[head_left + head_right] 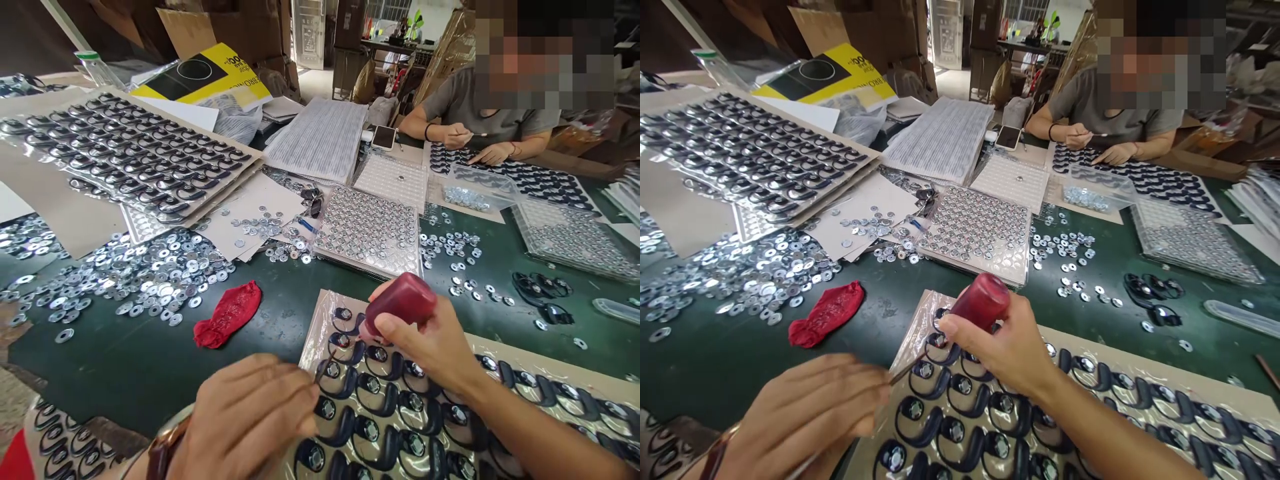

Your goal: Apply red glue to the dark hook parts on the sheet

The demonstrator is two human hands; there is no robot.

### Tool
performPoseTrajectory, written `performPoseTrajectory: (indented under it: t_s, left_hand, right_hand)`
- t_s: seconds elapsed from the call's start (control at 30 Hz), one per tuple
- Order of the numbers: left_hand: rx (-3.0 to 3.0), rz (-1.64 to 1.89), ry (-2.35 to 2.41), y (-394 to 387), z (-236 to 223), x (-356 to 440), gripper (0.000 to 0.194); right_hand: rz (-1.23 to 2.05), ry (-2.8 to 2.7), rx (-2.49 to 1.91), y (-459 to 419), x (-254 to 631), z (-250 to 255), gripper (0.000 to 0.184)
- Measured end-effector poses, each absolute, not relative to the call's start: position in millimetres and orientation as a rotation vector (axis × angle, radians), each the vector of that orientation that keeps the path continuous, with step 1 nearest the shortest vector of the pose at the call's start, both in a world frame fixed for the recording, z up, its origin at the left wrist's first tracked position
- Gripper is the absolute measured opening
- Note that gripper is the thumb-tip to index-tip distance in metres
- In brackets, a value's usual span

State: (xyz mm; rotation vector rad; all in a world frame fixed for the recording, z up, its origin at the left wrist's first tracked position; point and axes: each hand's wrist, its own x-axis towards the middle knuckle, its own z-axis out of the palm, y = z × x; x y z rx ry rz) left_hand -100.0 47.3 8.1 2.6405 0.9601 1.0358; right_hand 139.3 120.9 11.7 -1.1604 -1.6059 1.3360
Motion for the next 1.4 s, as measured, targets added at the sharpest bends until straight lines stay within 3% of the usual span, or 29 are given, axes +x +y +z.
performPoseTrajectory:
  t_s: [0.37, 1.4]
  left_hand:
    - [2.822, 1.049, 1.015, 25, 1, -95, 0.031]
    - [2.826, 1.059, 1.097, 20, -9, -96, 0.023]
  right_hand:
    - [1.341, -1.549, -1.089, 91, 124, -36, 0.02]
    - [1.322, -1.565, -1.106, 92, 122, -41, 0.016]
